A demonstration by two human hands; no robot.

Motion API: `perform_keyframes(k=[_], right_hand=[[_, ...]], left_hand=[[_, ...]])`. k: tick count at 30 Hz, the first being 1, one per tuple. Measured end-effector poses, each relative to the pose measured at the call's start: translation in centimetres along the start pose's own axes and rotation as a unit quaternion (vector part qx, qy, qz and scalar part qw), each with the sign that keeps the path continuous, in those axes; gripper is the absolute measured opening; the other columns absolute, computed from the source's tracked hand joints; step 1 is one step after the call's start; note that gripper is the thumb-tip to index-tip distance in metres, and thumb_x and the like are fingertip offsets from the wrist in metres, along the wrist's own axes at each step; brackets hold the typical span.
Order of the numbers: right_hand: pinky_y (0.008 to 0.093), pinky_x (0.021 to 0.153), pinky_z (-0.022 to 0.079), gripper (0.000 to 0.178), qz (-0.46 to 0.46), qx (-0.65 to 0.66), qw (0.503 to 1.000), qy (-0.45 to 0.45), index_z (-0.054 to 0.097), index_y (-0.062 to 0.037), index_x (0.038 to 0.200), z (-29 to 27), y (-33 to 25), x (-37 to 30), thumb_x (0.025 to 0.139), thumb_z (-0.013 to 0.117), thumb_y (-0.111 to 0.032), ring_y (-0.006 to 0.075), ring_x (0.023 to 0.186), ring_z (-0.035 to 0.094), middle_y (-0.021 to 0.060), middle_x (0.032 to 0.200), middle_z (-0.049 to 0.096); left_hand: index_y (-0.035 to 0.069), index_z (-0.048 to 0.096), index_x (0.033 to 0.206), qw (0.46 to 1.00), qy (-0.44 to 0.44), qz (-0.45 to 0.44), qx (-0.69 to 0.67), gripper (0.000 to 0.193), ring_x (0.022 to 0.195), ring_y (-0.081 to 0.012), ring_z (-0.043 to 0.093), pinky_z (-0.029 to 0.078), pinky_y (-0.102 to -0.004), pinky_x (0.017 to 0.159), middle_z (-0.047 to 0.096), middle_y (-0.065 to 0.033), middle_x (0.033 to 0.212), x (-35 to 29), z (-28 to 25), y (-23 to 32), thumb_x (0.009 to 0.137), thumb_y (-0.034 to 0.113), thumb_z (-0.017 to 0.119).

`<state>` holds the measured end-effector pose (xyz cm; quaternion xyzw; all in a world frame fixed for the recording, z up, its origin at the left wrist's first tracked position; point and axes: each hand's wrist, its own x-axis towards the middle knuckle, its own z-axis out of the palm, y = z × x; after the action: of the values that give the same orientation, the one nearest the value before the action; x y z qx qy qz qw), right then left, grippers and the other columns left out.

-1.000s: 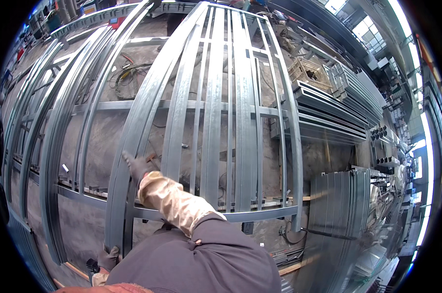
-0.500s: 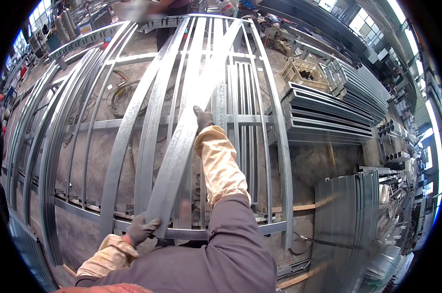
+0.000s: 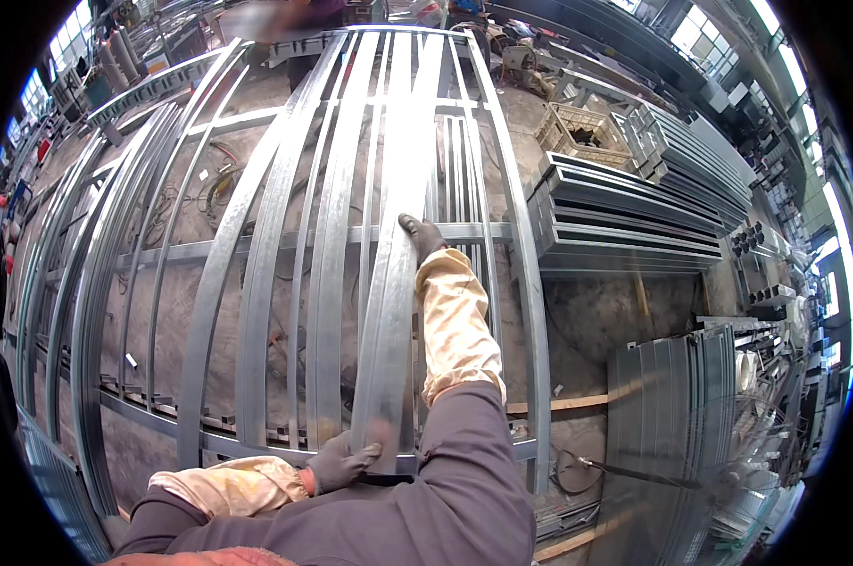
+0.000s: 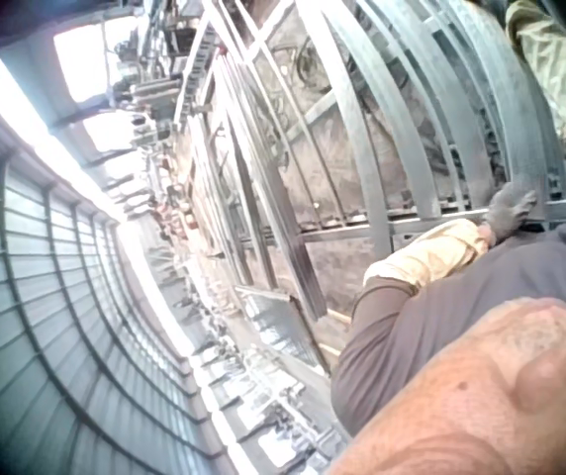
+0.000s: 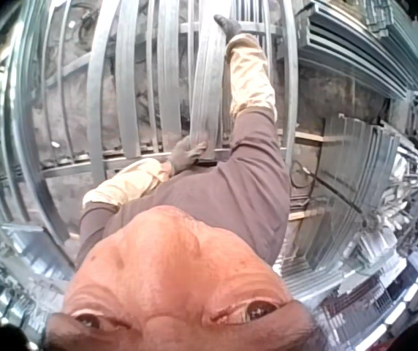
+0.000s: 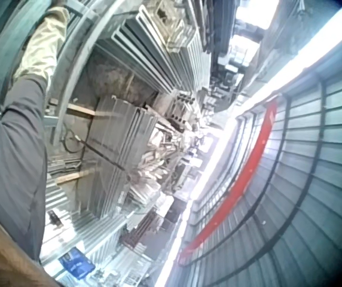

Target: The person assembles a large metal frame structure by hand in a workshop. They repeatedly pick up long metal slats and fit them into a horizontal frame, adjusting their positions to align with existing components. The person also handles small metal brackets, placing them onto the frame structure.

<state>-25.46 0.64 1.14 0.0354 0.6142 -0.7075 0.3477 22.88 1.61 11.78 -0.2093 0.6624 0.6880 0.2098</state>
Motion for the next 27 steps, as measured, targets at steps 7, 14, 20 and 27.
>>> perform_keyframes(k=[7,14,20,27], right_hand=[[0.0310,0.110,0.045,0.070,-0.032,-0.150,0.988,0.000,0.046,0.0095,0.144,-7.0,-2.4,-3.3,0.101,0.066,-0.041,0.0257,0.126,0.061,0.0235,0.132,0.066],[0.0200,0.067,0.046,0.058,0.062,-0.046,0.997,0.029,0.051,0.0076,0.137,-15.9,8.6,-21.7,0.097,0.075,-0.026,0.0037,0.072,0.055,-0.0020,0.089,0.069],[0.0375,0.095,0.051,0.063,0.008,-0.320,0.930,0.179,0.063,0.0039,0.133,-19.6,9.8,-22.8,0.097,0.071,-0.047,0.0277,0.106,0.068,0.0166,0.117,0.073],[0.0434,0.108,0.047,0.062,-0.021,-0.426,0.869,0.252,0.059,0.0009,0.140,-17.6,11.8,-20.9,0.099,0.063,-0.046,0.0398,0.126,0.062,0.0266,0.133,0.065]], left_hand=[[0.006,0.062,0.095,0.988,-0.150,-0.028,0.023,0.039,0.077,-0.0089,0.057,0.049,-0.0282,0.072,0.063,-0.0015,0.082,5.9,5.7,1.2,0.106,0.044,0.060],[-0.004,0.071,0.102,0.970,-0.203,-0.103,0.089,0.057,0.085,-0.0275,0.072,0.056,-0.0407,0.075,0.074,-0.0214,0.092,10.7,9.7,2.4,0.098,0.052,0.065],[0.002,0.070,0.118,0.961,-0.197,0.004,0.192,0.034,0.085,-0.0117,0.066,0.054,-0.0304,0.073,0.072,-0.0053,0.097,14.7,4.8,3.0,0.104,0.032,0.062],[-0.001,0.062,0.131,0.990,-0.083,-0.074,0.089,0.030,0.086,-0.0080,0.061,0.051,-0.0242,0.076,0.069,-0.0028,0.100,9.8,-2.4,-1.4,0.105,0.015,0.061]])
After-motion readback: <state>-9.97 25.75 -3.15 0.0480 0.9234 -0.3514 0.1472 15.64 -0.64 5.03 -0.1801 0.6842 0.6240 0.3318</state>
